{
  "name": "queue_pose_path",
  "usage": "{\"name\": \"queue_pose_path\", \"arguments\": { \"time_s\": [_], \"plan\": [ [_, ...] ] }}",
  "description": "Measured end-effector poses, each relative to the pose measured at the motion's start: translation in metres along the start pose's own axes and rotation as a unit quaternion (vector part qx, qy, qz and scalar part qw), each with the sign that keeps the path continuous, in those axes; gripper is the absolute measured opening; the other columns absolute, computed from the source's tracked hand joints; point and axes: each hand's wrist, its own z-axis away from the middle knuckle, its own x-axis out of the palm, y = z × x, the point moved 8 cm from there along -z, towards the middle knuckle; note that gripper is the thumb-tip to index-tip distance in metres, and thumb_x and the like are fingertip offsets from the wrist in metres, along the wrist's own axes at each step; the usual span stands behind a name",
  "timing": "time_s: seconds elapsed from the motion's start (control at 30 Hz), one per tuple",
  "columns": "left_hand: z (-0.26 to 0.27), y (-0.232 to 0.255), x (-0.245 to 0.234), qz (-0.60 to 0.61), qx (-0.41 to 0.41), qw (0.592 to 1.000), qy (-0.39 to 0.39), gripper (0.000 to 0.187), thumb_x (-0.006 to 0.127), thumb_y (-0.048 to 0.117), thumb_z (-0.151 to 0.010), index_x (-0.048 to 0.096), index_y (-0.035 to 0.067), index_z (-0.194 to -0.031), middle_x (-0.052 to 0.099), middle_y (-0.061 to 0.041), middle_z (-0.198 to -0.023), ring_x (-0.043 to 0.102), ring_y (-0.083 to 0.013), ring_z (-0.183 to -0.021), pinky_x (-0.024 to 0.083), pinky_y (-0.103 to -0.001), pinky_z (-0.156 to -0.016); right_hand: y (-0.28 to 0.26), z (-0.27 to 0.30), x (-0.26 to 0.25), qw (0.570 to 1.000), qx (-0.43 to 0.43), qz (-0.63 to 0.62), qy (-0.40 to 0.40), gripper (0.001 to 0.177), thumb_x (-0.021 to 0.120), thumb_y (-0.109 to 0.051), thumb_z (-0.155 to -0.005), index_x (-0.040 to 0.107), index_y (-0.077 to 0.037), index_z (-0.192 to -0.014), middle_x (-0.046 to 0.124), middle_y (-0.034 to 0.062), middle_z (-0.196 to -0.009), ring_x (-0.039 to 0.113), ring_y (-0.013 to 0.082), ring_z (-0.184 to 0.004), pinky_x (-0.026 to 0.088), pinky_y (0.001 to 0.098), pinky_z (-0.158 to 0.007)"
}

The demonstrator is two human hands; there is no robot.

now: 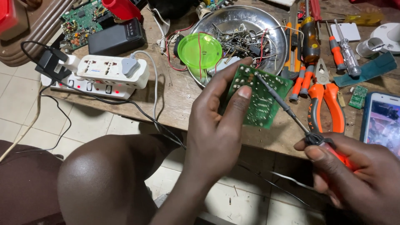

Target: A person is using a desoldering pump to remove components from a green circuit board on a cluttered workbench.

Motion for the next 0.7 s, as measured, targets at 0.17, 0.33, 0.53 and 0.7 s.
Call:
{"name": "queue_pose_path", "arguments": {
  "time_s": [0.17,0.33,0.53,0.7],
  "plan": [
    [-0.008,-0.028,-0.002,0.046,-0.108,0.993,-0.009,0.047,0.061,0.028,-0.088,0.065,0.018,-0.134,0.065,-0.010,-0.147,0.060,-0.0269,-0.138,0.052,-0.043,-0.107,0.026,-0.005,-0.019,0.998,0.038,-0.036,0.028,0.029,0.061,-0.015,-0.100,0.083,0.000,-0.111,0.060,0.0275,-0.047,0.039,0.0308,-0.027,0.027,0.0377,-0.027],
    [-0.004,-0.028,0.003,0.075,-0.156,0.985,0.013,0.043,0.078,0.029,-0.072,0.071,0.018,-0.113,0.071,-0.007,-0.141,0.065,-0.0267,-0.137,0.052,-0.048,-0.112,0.000,-0.008,-0.017,0.991,-0.006,-0.084,0.105,0.020,0.061,-0.002,-0.097,0.062,0.008,-0.114,0.070,0.0280,-0.085,0.034,0.0258,-0.035,0.025,0.0335,-0.030],
    [0.010,-0.044,0.021,0.176,-0.260,0.948,0.048,0.033,0.083,0.016,-0.073,0.072,0.005,-0.102,0.071,-0.005,-0.076,0.064,-0.0133,-0.066,0.054,-0.028,-0.063,-0.023,-0.004,0.010,0.993,0.035,-0.116,0.007,0.013,0.080,-0.001,-0.087,0.071,0.009,-0.086,0.051,0.0228,-0.042,0.041,0.0269,-0.036,0.028,0.0363,-0.038],
    [0.014,-0.068,0.037,0.211,-0.233,0.949,0.009,0.045,0.073,0.013,-0.079,0.072,0.003,-0.123,0.078,-0.011,-0.104,0.069,-0.0159,-0.089,0.059,-0.032,-0.083,-0.021,-0.004,0.007,0.980,0.092,-0.145,0.100,0.021,0.075,-0.003,-0.093,0.061,-0.002,-0.108,0.064,0.0182,-0.082,0.048,0.0265,-0.052,0.037,0.0363,-0.046]
  ]
}}
